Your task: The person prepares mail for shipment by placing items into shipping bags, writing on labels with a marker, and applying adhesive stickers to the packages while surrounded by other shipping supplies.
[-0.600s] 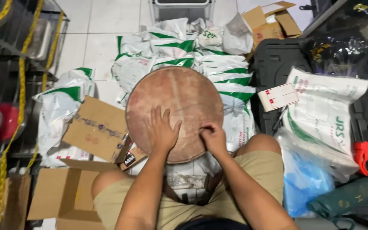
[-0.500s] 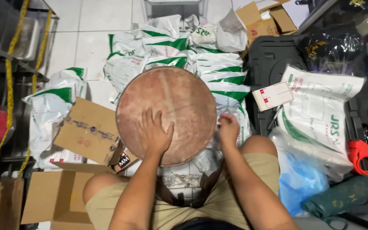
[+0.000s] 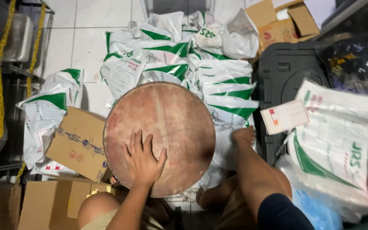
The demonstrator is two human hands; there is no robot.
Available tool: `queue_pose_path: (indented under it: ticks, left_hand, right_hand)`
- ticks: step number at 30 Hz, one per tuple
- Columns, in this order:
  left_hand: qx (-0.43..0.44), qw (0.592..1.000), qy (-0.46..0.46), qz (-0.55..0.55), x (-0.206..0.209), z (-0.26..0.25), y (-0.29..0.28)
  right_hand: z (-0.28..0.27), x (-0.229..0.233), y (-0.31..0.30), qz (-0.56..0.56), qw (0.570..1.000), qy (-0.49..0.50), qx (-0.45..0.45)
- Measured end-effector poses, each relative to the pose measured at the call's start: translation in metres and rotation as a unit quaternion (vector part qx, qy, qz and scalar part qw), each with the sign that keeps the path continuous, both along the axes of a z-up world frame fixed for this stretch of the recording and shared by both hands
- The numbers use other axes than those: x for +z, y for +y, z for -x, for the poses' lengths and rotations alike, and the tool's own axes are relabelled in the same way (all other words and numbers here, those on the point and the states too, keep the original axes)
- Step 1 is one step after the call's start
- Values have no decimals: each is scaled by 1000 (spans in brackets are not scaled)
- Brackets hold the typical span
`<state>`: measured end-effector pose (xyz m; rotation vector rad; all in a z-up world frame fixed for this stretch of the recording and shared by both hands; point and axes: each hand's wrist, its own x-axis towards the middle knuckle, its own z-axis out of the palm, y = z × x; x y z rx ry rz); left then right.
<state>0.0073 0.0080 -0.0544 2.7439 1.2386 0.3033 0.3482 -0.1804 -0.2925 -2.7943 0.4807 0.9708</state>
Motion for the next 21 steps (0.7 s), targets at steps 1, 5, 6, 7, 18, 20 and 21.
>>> queue_pose_path:
  ticks: [1, 5, 6, 7, 18, 20, 21]
  left_hand:
    - [3, 1000, 2, -2, -2, -1, 2]
    - [-1, 1000, 7, 6, -4, 0, 3]
    - [-3, 1000, 5, 11, -2, 0, 2]
    - [-4, 1000, 4, 10, -3, 0, 3]
    - [3, 1000, -8, 28, -1, 1, 2]
    - [5, 999, 1, 39, 5, 4, -2]
    - [7, 999, 6, 44, 8, 1, -1]
  right_hand:
    - [0, 4, -1, -2, 1000, 2, 3]
    - [-5, -6, -18, -43, 993, -99, -44]
    - [-8, -14, -25, -45, 992, -113, -42]
    - [-6, -11, -22, -46, 991, -115, -43]
    - [8, 67, -15, -48, 957, -276, 79]
    - [23, 115, -6, -78, 936, -303, 159]
    - [25, 142, 2, -110, 907, -332, 235]
